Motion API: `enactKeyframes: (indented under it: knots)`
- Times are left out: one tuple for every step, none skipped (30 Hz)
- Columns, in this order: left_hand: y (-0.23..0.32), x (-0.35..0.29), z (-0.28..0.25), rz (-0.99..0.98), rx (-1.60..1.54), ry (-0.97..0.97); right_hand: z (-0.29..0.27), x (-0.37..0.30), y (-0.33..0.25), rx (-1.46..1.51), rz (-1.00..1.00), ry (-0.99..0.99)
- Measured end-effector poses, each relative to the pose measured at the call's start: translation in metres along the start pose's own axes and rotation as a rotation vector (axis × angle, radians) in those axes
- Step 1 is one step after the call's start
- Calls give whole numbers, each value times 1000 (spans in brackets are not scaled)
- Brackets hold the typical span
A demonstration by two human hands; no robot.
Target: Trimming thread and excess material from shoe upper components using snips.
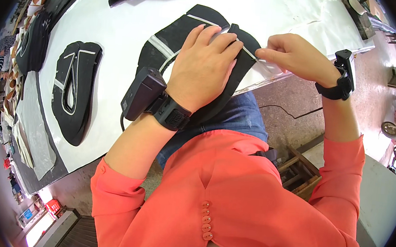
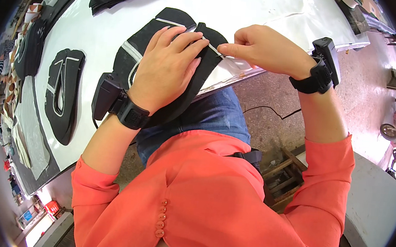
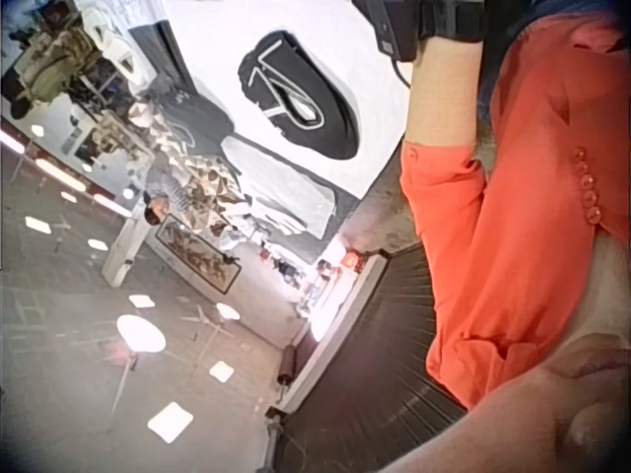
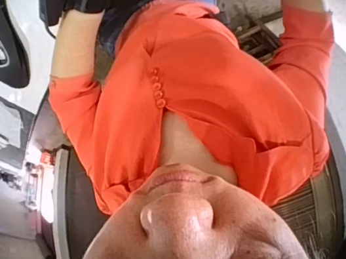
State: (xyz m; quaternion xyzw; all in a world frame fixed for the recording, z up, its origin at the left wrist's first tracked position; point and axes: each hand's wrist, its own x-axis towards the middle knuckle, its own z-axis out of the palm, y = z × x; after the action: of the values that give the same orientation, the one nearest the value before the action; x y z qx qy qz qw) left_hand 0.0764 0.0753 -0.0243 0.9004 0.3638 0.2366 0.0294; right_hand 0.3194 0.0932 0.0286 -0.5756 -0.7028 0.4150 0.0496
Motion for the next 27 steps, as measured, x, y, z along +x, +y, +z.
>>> enactKeyframes:
  knots:
    - [0, 0, 0, 0, 1, -5, 0, 0, 1, -29, -22, 6]
    - [0, 0, -1, 1, 1, -6, 1, 1, 3, -58, -43, 13]
    - [0, 1, -1, 3, 2, -9, 2, 1, 4, -58, -43, 13]
    - [0, 1, -1, 6, 3, -11, 3, 2, 6, -50, -44, 13]
    - [0, 1, -1, 7, 4, -11, 4, 2, 7, -42, -46, 13]
    - [0, 1, 0, 6, 7, -8, 3, 2, 6, -42, -47, 13]
    - [-1, 1, 0, 6, 11, -4, 1, 1, 4, -62, -27, 1]
    - [-1, 1, -1, 7, 12, -2, -1, 0, 2, -83, -7, -11]
    - [-1, 1, -2, 21, 12, -12, -2, -2, 1, -84, -8, -10]
    - [-1, 1, -3, 35, 12, -21, -3, -5, 1, -18, -8, -4]
    - [1, 0, -4, 35, 15, -19, -5, -7, 1, 48, -10, 0]
    - [5, 0, -5, 33, 47, -51, -7, -9, -1, 47, -14, 1]
    - [8, -2, -6, 30, 80, -83, -9, -11, -2, 78, -42, 58]
    - [10, -1, -8, 32, 81, -79, -12, -14, -3, 108, -69, 119]
    - [12, -2, -9, 33, 95, -90, -16, -12, 4, 157, -93, 111]
    - [14, -2, -9, 33, 110, -102, -14, -13, 4, 155, -95, 113]
    - [14, -3, -9, 32, 112, -98, -13, -12, 2, 205, -118, 145]
    - [15, -5, -9, 27, 98, -107, -10, -11, -1, 256, -141, 176]
    - [15, -7, -9, 21, 83, -115, -5, -9, -3, 253, -145, 176]
    - [15, -9, -13, 20, 97, -113, 1, -9, -6, 272, -192, 170]
    - [14, -12, -18, -39, 28, -126, 6, -10, -11, 291, -241, 163]
    - [12, -16, -25, -98, -40, -138, 7, -12, -19, 309, -219, 117]
    - [8, -19, -38, -187, -148, -155, 13, -13, -23, 285, -249, 91]
    - [0, -26, -45, -232, -147, -61, 22, -12, -27, 265, -278, 61]
    - [-11, -36, -56, -302, -266, -43, 25, -13, -36, 191, -280, 25]
    - [-22, -46, -69, -368, -384, -21, 34, -10, -35, 84, -449, 82]
    - [-28, -57, -79, -503, -496, -15, 42, -10, -38, 53, -461, 48]
